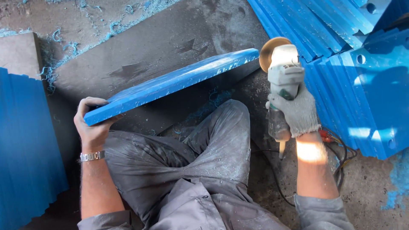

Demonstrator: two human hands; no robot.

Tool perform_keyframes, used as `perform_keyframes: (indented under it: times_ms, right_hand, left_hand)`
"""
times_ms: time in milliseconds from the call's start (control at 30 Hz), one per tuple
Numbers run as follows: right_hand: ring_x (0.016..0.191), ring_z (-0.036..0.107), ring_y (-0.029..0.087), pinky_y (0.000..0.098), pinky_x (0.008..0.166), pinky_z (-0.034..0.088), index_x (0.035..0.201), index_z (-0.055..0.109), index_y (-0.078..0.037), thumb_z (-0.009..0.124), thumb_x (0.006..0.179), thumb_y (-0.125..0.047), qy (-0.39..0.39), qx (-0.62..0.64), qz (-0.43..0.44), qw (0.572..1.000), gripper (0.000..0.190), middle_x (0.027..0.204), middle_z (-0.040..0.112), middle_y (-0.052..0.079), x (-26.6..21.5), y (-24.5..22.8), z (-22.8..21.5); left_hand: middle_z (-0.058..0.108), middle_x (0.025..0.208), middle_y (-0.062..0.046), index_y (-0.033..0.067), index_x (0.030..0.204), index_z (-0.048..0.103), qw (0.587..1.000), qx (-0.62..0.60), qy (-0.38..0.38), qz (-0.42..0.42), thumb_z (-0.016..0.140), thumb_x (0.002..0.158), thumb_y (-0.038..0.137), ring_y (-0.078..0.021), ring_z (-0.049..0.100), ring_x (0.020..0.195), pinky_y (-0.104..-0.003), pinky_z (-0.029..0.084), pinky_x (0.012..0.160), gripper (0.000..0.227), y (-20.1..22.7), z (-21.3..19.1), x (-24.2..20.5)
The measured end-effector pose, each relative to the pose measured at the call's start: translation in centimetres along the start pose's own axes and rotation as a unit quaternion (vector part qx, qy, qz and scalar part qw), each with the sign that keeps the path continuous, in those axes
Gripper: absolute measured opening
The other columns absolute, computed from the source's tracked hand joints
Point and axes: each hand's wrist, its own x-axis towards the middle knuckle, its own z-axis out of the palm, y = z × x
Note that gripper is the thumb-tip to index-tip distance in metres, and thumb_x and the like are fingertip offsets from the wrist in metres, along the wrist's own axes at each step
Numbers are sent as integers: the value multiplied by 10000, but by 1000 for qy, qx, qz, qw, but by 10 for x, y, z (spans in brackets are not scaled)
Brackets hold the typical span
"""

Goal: Grinding the edges of blue plastic blocks using an electric angle grinder in a factory setting.

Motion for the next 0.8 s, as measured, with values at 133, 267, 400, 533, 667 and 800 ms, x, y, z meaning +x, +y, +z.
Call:
perform_keyframes:
  times_ms: [133, 267, 400, 533, 667, 800]
  right_hand:
    - [779, 753, 245, 355, 671, 630, 1297, 511, 38, 813, 793, -17, -9, -69, -57, 996, 591, 1022, 704, 151, 12, -2, -5]
    - [794, 762, 243, 359, 672, 640, 1315, 503, 31, 835, 769, -37, -6, -87, -62, 994, 643, 1049, 702, 154, 21, -2, -4]
    - [881, 755, 247, 354, 720, 642, 1337, 512, 35, 871, 759, -79, 0, -122, -74, 990, 690, 1108, 702, 166, 26, 1, -4]
    - [944, 740, 277, 375, 776, 617, 1334, 537, 42, 918, 743, -108, 15, -203, -127, 971, 720, 1132, 711, 181, 32, 13, -9]
    - [952, 722, 282, 382, 767, 601, 1321, 530, 73, 954, 756, -90, 27, -267, -188, 945, 725, 1121, 703, 202, 29, 12, -4]
    - [759, 737, 227, 356, 649, 617, 1303, 523, 44, 838, 768, -81, 6, -30, -27, 999, 633, 1020, 702, 162, 27, 3, 1]
  left_hand:
    - [679, 1090, -33, 57, 1102, 625, 1000, 19, -10, 12, 890, 744, -82, -123, 673, 1017, -315, 617, 882, 466, 1, -1, 0]
    - [677, 1128, -33, 72, 1117, 637, 1000, 23, -6, 8, 903, 741, -55, -119, 674, 1054, -322, 623, 907, 477, -6, -3, -1]
    - [679, 1106, -40, 64, 1094, 634, 998, 50, -12, 30, 933, 720, -38, -119, 667, 1030, -324, 604, 928, 490, -8, -7, -2]
    - [679, 1133, -41, 73, 1115, 631, 998, 51, -11, 34, 944, 709, -12, -127, 668, 1058, -323, 605, 931, 520, -9, -6, -1]
    - [677, 1126, -39, 73, 1109, 626, 998, 61, -10, 29, 937, 713, -15, -125, 668, 1052, -322, 606, 915, 511, -7, -5, -2]
    - [674, 1124, -41, 64, 1093, 624, 999, 40, -7, 21, 920, 711, -33, -127, 656, 1050, -324, 597, 930, 493, -4, -3, -4]
